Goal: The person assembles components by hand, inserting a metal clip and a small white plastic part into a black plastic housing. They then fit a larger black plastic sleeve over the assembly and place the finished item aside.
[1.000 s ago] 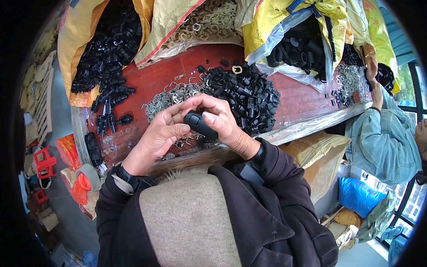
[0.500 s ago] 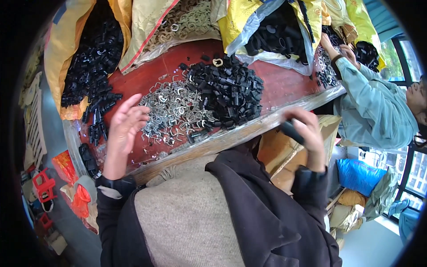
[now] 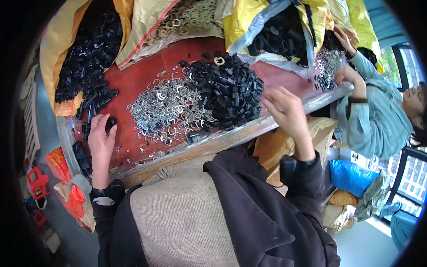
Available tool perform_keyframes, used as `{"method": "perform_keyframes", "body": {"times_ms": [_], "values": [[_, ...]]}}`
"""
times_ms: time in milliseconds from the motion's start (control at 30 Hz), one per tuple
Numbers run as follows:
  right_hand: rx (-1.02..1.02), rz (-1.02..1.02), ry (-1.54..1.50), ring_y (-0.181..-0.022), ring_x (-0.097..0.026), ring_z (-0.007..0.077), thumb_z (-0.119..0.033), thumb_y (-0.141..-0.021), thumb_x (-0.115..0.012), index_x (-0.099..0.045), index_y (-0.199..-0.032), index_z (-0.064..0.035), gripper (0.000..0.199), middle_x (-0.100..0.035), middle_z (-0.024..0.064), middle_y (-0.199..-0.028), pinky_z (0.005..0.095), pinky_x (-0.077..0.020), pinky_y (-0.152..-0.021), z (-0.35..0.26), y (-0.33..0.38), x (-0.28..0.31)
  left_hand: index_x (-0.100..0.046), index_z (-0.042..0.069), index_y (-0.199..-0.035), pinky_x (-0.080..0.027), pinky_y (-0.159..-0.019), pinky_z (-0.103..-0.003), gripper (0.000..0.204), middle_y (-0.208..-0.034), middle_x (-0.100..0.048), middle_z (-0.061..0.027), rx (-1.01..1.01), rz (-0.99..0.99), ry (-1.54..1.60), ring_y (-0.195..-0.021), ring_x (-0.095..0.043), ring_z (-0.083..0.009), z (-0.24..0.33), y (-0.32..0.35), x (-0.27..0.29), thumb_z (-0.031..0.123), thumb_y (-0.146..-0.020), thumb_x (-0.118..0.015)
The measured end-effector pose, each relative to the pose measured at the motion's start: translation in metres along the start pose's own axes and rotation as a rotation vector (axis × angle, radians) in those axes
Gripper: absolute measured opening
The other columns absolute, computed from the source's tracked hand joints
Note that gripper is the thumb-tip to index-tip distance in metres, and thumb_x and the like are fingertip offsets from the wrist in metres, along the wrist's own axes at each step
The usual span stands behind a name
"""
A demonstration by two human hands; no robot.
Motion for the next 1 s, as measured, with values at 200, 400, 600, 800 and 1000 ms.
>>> {"method": "perform_keyframes", "body": {"times_ms": [200, 400, 600, 800, 1000], "values": [[0.285, 0.063, 0.093, -0.069, -0.053, 0.0281, -0.001, -0.072, -0.051, -0.055, -0.086, -0.0002, 0.015, -0.052, 0.0112, -0.073, 0.0299, -0.0416, -0.06, -0.007, -0.085, -0.04, -0.05, 0.0, -0.097, -0.042, -0.068, -0.035, 0.029, -0.094, -0.049, -0.0148, 0.125, -0.121, 0.105, -0.08, -0.051, -0.0336, -0.006, 0.002, -0.007, 0.008, -0.07, -0.056], [0.282, 0.032, 0.29, -0.074, -0.053, 0.0303, -0.001, -0.071, -0.049, -0.055, -0.088, -0.0005, 0.018, -0.053, 0.0121, -0.078, 0.0308, -0.0426, -0.066, 0.026, -0.118, -0.073, -0.05, -0.001, -0.096, -0.042, -0.066, -0.036, 0.027, -0.093, -0.049, -0.0153, 0.107, -0.128, 0.1, -0.079, -0.051, -0.0333, -0.009, -0.002, -0.007, 0.008, -0.07, -0.056], [0.335, -0.074, 0.114, -0.077, -0.053, 0.0294, 0.0, -0.071, -0.049, -0.054, -0.089, 0.0005, 0.018, -0.053, 0.0132, -0.082, 0.031, -0.042, -0.069, 0.027, -0.101, -0.073, -0.051, 0.0, -0.094, -0.043, -0.065, -0.035, 0.028, -0.09, -0.05, -0.0139, 0.141, -0.142, 0.122, -0.076, -0.052, -0.0322, -0.01, -0.006, -0.007, 0.009, -0.069, -0.057], [0.22, -0.049, 0.078, -0.076, -0.053, 0.0292, 0.0, -0.072, -0.049, -0.054, -0.088, 0.001, 0.017, -0.054, 0.0129, -0.082, 0.0309, -0.0418, -0.069, 0.024, -0.093, -0.059, -0.05, 0.0, -0.092, -0.041, -0.053, -0.023, 0.023, -0.079, -0.053, -0.0077, 0.338, -0.187, 0.343, -0.06, -0.053, -0.0139, -0.014, -0.005, -0.007, 0.006, -0.071, -0.057], [0.234, 0.084, 0.042, -0.074, -0.053, 0.0299, -0.004, -0.073, -0.05, -0.054, -0.087, 0.0001, 0.015, -0.054, 0.0131, -0.08, 0.0312, -0.0421, -0.066, 0.002, -0.107, -0.054, -0.049, 0.001, -0.095, -0.037, -0.049, -0.015, 0.022, -0.079, -0.053, -0.0031, 0.435, -0.066, 0.937, -0.057, -0.049, -0.0048, -0.03, 0.004, -0.023, 0.004, -0.074, -0.054]]}}
Point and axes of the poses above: each hand's wrist, its own y-axis away from the middle knuckle, its own x-axis out of the back of the hand, z = x × y, the point moved 5 cm from there along -y, towards the middle knuckle
